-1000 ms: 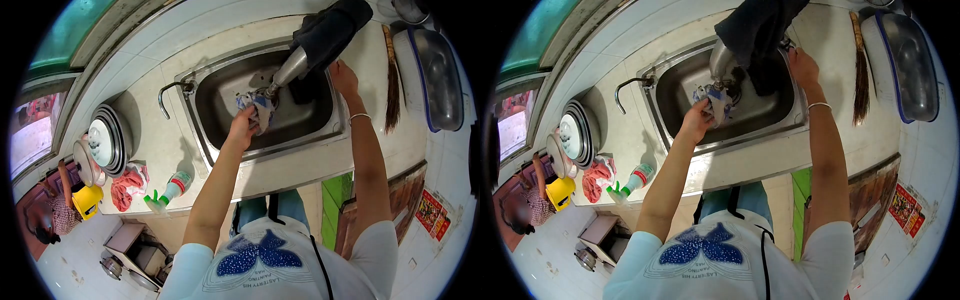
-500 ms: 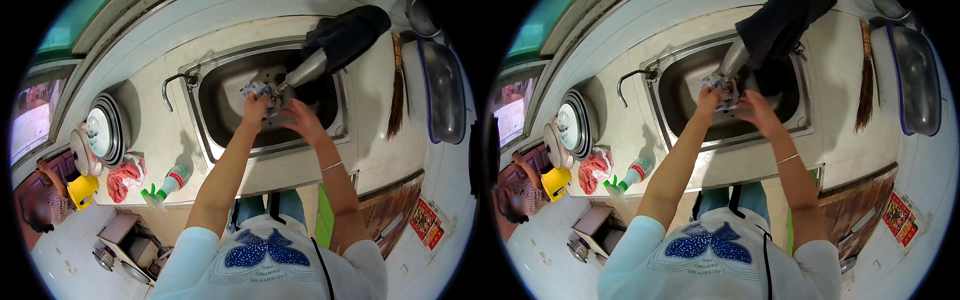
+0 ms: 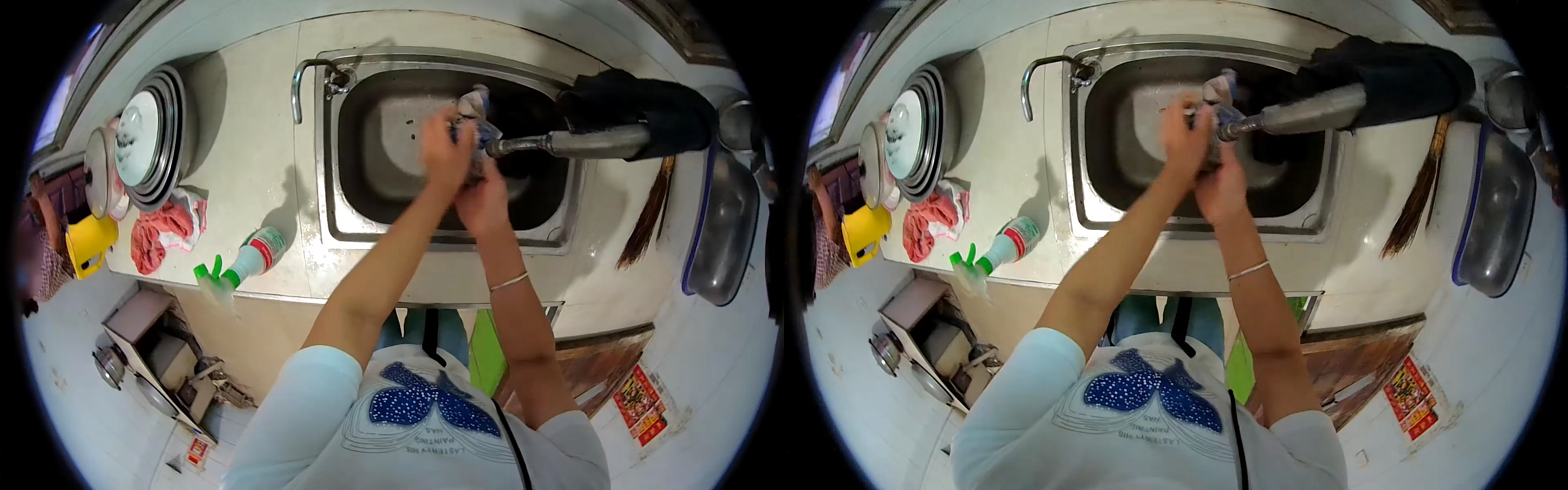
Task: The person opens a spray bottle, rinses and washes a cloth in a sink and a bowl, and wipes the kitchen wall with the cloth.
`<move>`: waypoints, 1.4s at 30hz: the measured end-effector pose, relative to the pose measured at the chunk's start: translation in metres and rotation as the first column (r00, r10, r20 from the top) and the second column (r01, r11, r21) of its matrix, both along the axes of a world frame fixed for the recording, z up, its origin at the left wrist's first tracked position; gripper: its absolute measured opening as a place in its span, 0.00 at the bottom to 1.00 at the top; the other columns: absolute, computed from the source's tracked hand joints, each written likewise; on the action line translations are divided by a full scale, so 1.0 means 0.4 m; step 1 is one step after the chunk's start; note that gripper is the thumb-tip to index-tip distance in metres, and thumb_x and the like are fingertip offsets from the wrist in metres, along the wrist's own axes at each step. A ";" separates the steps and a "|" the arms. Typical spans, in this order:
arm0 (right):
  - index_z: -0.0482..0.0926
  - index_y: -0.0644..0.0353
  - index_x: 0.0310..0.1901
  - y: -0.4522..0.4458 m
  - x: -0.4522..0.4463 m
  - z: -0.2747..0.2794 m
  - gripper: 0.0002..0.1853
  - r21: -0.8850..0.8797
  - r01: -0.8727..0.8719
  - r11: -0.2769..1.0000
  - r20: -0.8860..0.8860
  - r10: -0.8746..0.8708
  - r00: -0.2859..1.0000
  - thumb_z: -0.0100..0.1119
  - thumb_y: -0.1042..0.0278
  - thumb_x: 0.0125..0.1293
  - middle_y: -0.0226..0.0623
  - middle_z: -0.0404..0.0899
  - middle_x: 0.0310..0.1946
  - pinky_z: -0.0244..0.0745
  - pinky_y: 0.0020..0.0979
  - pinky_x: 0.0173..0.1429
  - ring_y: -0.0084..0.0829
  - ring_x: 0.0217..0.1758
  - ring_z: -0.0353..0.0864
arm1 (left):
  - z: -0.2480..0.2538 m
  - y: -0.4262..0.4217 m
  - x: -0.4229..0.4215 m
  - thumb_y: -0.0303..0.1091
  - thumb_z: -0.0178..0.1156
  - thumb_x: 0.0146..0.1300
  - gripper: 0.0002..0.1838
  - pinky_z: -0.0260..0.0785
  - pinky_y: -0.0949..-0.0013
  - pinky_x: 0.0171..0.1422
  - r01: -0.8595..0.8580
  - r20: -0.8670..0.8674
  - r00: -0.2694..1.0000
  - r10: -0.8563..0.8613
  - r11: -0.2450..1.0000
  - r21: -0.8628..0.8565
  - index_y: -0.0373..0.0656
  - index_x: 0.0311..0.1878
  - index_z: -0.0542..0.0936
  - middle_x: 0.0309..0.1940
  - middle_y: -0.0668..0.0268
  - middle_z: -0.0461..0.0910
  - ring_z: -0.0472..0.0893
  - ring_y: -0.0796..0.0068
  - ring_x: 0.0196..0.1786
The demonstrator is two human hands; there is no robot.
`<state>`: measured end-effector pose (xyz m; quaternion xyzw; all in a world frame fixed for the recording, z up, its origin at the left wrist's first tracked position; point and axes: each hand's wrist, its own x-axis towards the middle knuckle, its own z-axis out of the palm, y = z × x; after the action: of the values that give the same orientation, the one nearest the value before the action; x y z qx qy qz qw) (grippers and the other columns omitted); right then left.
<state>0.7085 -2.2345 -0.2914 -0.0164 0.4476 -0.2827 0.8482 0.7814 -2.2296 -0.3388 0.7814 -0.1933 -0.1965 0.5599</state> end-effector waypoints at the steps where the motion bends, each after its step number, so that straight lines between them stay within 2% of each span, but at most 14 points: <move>1: 0.74 0.54 0.57 -0.034 -0.036 -0.044 0.16 -0.002 -0.019 1.000 0.002 0.019 1.000 0.42 0.58 0.77 0.35 0.77 0.55 0.72 0.42 0.63 0.37 0.59 0.75 | 0.015 0.016 -0.033 0.44 0.65 0.61 0.20 0.59 0.46 0.62 -0.019 0.002 1.000 0.019 1.000 -0.002 0.39 0.47 0.74 0.40 0.51 0.75 0.73 0.47 0.50; 3: 0.72 0.54 0.62 -0.106 -0.111 -0.160 0.20 -0.399 -0.253 0.882 0.562 0.452 0.693 0.39 0.55 0.79 0.31 0.74 0.60 0.63 0.43 0.70 0.35 0.65 0.70 | 0.041 0.070 -0.117 0.43 0.63 0.64 0.21 0.63 0.49 0.56 0.260 0.147 0.956 -0.254 0.965 -0.027 0.41 0.53 0.73 0.48 0.49 0.73 0.71 0.47 0.52; 8: 0.68 0.60 0.64 0.024 0.014 0.005 0.26 -0.149 -0.145 0.978 -0.086 0.134 0.987 0.44 0.48 0.75 0.43 0.74 0.58 0.73 0.47 0.63 0.41 0.60 0.74 | -0.008 0.026 0.047 0.49 0.56 0.67 0.21 0.66 0.54 0.54 0.143 -0.219 0.969 -0.116 0.983 0.114 0.37 0.46 0.79 0.40 0.50 0.76 0.74 0.47 0.46; 12: 0.68 0.49 0.67 -0.084 -0.053 -0.104 0.30 -0.068 -0.165 0.984 0.039 0.168 0.985 0.57 0.45 0.68 0.36 0.74 0.61 0.71 0.48 0.66 0.39 0.61 0.74 | 0.094 0.059 -0.055 0.49 0.53 0.70 0.21 0.68 0.58 0.50 0.431 -0.341 0.868 -0.360 0.888 0.161 0.37 0.45 0.79 0.35 0.54 0.79 0.77 0.57 0.40; 14: 0.69 0.50 0.67 -0.083 -0.093 -0.172 0.28 -0.222 -0.144 0.964 0.195 0.188 0.963 0.57 0.48 0.69 0.35 0.74 0.60 0.71 0.45 0.67 0.38 0.61 0.75 | 0.057 0.061 -0.071 0.51 0.52 0.71 0.23 0.69 0.62 0.48 0.177 -0.839 0.507 -0.196 0.977 -0.121 0.37 0.43 0.80 0.32 0.59 0.81 0.78 0.68 0.37; 18: 0.71 0.53 0.66 -0.067 0.012 -0.048 0.20 -0.285 -0.290 0.913 -0.210 0.236 0.949 0.46 0.57 0.77 0.32 0.71 0.65 0.65 0.38 0.72 0.31 0.66 0.71 | 0.016 0.020 0.044 0.53 0.54 0.70 0.26 0.69 0.65 0.45 0.043 -0.595 0.793 -0.126 0.988 -0.151 0.36 0.34 0.81 0.29 0.62 0.82 0.79 0.69 0.34; 21: 0.70 0.49 0.66 -0.013 0.023 0.004 0.19 -0.301 -0.284 0.911 -0.020 0.292 0.956 0.40 0.57 0.79 0.27 0.70 0.65 0.62 0.37 0.72 0.29 0.68 0.69 | -0.099 -0.011 0.137 0.53 0.54 0.71 0.25 0.70 0.64 0.46 0.008 -0.353 0.934 0.053 0.986 0.167 0.36 0.33 0.81 0.29 0.59 0.83 0.81 0.64 0.35; 24: 0.72 0.42 0.63 -0.043 0.020 -0.063 0.18 -0.199 -0.254 0.947 -0.073 0.244 0.967 0.45 0.50 0.77 0.29 0.72 0.62 0.68 0.40 0.68 0.33 0.66 0.70 | -0.117 0.006 0.045 0.54 0.50 0.71 0.25 0.69 0.57 0.50 0.076 -0.260 0.960 -0.108 0.989 -0.130 0.37 0.42 0.80 0.34 0.53 0.81 0.81 0.58 0.43; 25: 0.72 0.42 0.62 -0.092 -0.006 -0.199 0.17 -0.228 -0.159 0.961 0.324 0.229 0.918 0.46 0.52 0.76 0.31 0.73 0.61 0.69 0.42 0.67 0.35 0.64 0.72 | 0.006 0.010 0.061 0.51 0.47 0.73 0.22 0.67 0.56 0.54 0.229 -0.521 0.733 -0.438 0.880 -0.417 0.40 0.46 0.78 0.41 0.52 0.80 0.79 0.56 0.47; 26: 0.71 0.45 0.63 -0.118 -0.038 -0.330 0.18 -0.116 -0.007 0.993 0.543 0.070 0.837 0.48 0.54 0.76 0.31 0.73 0.61 0.70 0.42 0.66 0.35 0.62 0.73 | -0.093 -0.002 0.004 0.44 0.46 0.74 0.17 0.65 0.54 0.58 0.358 -0.221 0.851 -0.476 0.835 -0.418 0.43 0.50 0.79 0.48 0.54 0.78 0.76 0.54 0.53; 29: 0.68 0.47 0.66 -0.143 -0.020 -0.212 0.21 -0.142 -0.034 0.989 0.251 0.069 0.965 0.49 0.54 0.76 0.31 0.72 0.62 0.69 0.42 0.67 0.36 0.64 0.72 | 0.033 0.037 -0.068 0.41 0.48 0.73 0.15 0.63 0.52 0.61 0.100 0.085 0.992 -0.096 0.994 -0.051 0.45 0.53 0.79 0.51 0.56 0.77 0.72 0.51 0.59; 37: 0.70 0.49 0.65 -0.013 0.001 -0.052 0.29 -0.136 -0.282 0.950 0.013 0.286 0.958 0.46 0.38 0.73 0.33 0.69 0.65 0.66 0.38 0.70 0.32 0.68 0.67 | -0.008 -0.008 0.103 0.41 0.56 0.71 0.13 0.69 0.62 0.51 0.113 -0.492 0.855 -0.164 0.985 -0.133 0.40 0.42 0.77 0.35 0.61 0.80 0.78 0.58 0.41; 39: 0.73 0.50 0.62 -0.048 0.016 -0.008 0.29 -0.092 -0.323 0.942 0.033 0.327 0.945 0.45 0.35 0.72 0.33 0.72 0.61 0.69 0.36 0.66 0.31 0.65 0.70 | 0.012 0.018 0.055 0.39 0.57 0.70 0.13 0.67 0.61 0.54 0.199 0.146 0.971 -0.191 0.979 -0.040 0.38 0.36 0.76 0.31 0.62 0.76 0.77 0.59 0.43; 42: 0.77 0.51 0.53 -0.104 0.015 -0.032 0.30 -0.107 -0.373 0.922 0.253 0.388 0.886 0.44 0.31 0.70 0.32 0.78 0.52 0.76 0.33 0.57 0.30 0.56 0.77 | 0.070 0.076 0.017 0.41 0.61 0.66 0.13 0.63 0.51 0.62 0.310 0.419 0.868 -0.267 0.950 -0.036 0.41 0.44 0.75 0.47 0.56 0.72 0.72 0.50 0.54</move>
<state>0.7144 -2.2761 -0.3042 -0.0885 0.3081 -0.1230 0.9392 0.7883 -2.1994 -0.3110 0.7377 -0.4304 -0.1002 0.5105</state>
